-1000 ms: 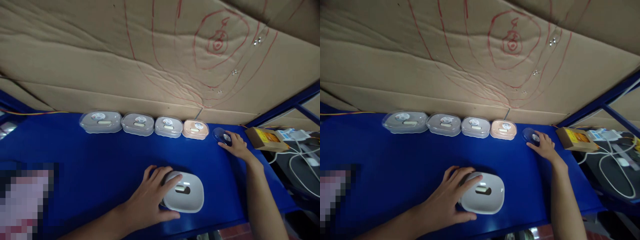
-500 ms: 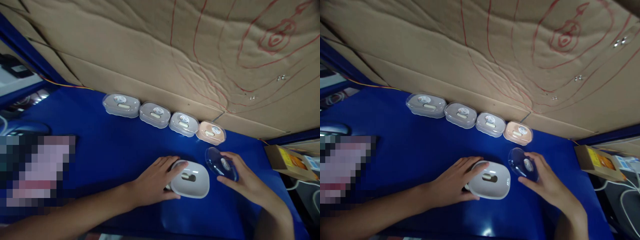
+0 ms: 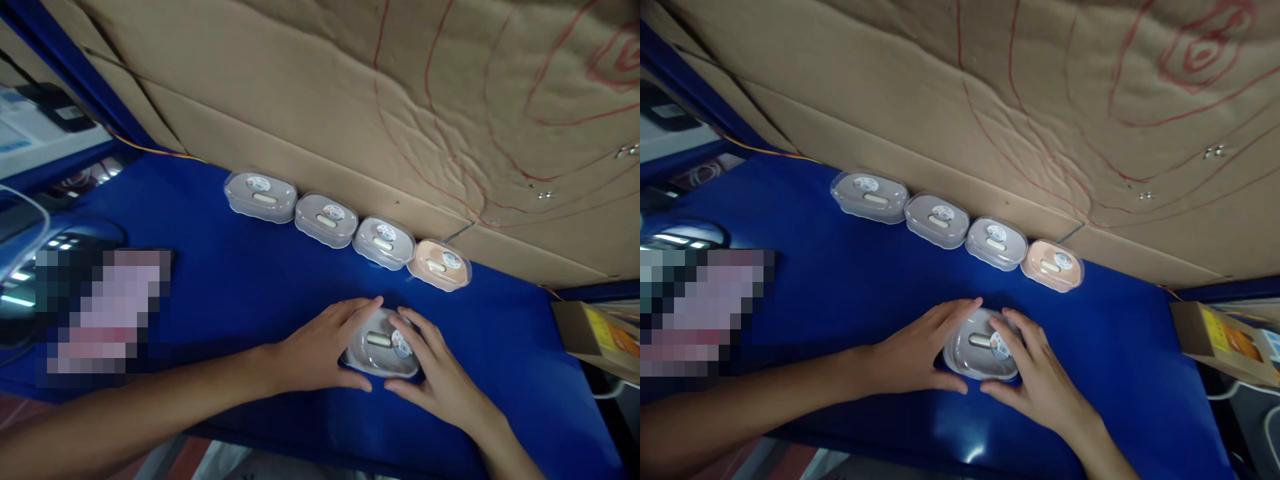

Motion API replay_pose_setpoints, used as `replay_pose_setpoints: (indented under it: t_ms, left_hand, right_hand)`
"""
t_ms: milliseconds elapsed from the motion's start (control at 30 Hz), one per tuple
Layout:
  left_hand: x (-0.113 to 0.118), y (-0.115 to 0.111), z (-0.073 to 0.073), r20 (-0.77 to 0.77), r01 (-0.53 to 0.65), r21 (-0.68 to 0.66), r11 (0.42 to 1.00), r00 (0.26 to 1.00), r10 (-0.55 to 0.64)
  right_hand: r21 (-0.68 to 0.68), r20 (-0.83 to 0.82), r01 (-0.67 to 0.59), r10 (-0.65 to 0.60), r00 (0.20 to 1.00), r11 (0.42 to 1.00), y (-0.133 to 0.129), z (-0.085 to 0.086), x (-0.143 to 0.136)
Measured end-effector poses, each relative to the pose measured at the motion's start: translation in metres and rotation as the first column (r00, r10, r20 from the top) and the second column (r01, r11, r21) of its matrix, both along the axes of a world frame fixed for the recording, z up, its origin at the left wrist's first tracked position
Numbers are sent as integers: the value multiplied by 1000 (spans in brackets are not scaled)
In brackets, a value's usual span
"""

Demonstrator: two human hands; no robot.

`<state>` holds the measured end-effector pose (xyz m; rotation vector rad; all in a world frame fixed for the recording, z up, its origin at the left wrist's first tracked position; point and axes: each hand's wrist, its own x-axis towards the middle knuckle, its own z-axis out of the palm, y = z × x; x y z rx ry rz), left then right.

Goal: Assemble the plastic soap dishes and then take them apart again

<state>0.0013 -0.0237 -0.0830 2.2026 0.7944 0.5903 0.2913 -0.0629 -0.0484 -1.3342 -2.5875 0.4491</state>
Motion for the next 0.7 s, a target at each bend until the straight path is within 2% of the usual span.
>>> replay_pose_setpoints:
  t_ms: [100, 367, 500, 700]
  left_hand:
    - [0, 1, 2, 12, -4, -37, 999, 1000, 4]
    - [5, -4, -4, 15, -28, 61, 998, 1000, 27]
    - [6, -5, -7, 54, -49, 72, 996, 998, 45]
    - [5, -3, -9, 106, -13, 129, 992, 994, -1]
  right_hand:
    - [23, 1, -11, 11, 1000, 1000, 0, 1, -1]
    - [147, 42, -90, 85, 995, 985, 1, 5, -6]
    - [175, 54, -86, 77, 996, 981, -2, 3, -12]
    - [240, 48, -83, 73, 996, 967, -7, 4, -13]
